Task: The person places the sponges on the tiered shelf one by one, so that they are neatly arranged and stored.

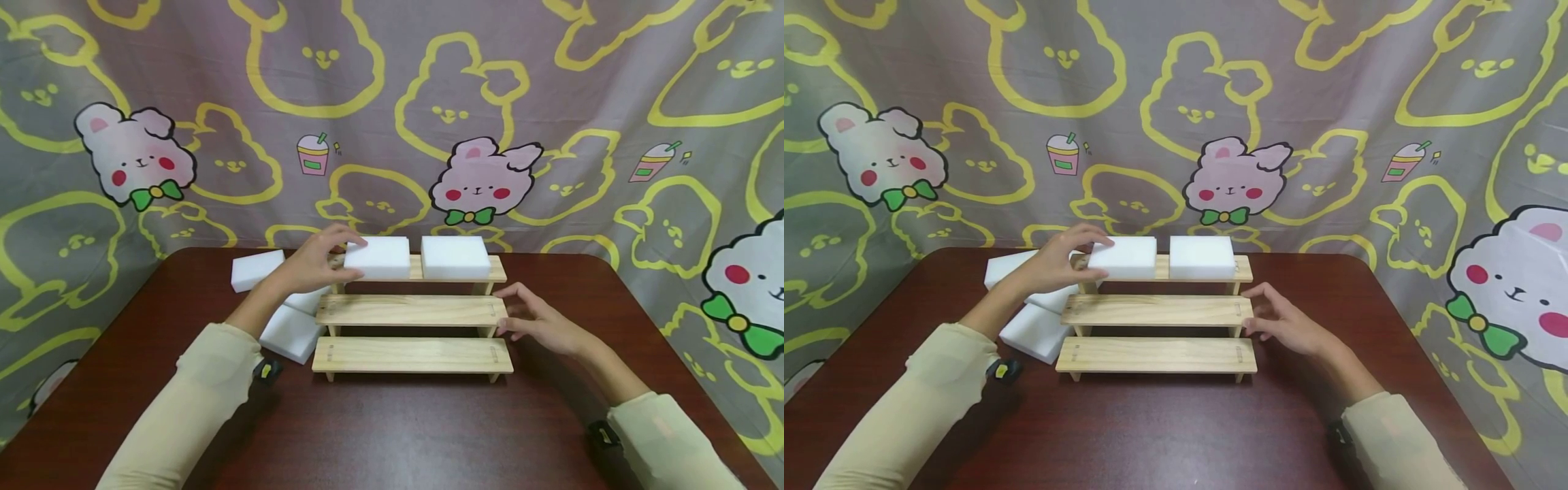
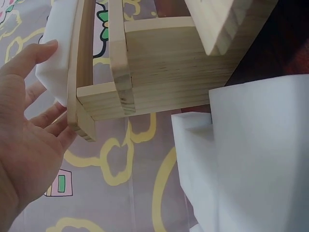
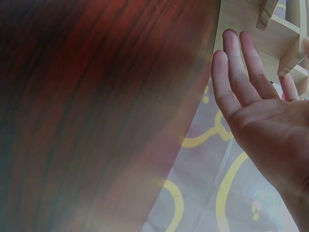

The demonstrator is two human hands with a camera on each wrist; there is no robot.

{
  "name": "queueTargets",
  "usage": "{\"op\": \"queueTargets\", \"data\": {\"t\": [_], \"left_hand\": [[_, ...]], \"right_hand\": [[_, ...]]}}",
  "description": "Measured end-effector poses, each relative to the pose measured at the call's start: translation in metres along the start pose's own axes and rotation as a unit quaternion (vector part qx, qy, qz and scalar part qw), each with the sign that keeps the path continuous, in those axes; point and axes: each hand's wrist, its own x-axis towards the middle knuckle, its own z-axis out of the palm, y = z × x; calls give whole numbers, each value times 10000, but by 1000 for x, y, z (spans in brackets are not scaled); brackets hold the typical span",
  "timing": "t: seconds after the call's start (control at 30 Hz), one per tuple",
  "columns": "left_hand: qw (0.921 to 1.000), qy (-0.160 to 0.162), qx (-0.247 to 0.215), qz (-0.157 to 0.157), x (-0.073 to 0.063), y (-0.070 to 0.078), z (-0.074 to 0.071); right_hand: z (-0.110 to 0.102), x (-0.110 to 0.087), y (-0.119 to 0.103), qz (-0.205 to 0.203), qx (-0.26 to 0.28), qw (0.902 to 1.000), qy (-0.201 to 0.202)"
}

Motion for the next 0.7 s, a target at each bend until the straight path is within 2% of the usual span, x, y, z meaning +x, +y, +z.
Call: {"op": "queueTargets", "data": {"t": [0.3,0.7], "left_hand": [[10000,-19,51,22,1,-2,1],[9999,-67,80,-127,2,-1,-1]], "right_hand": [[0,0,1,15,19,10000,10],[0,0,0,-2,27,10000,32]]}}
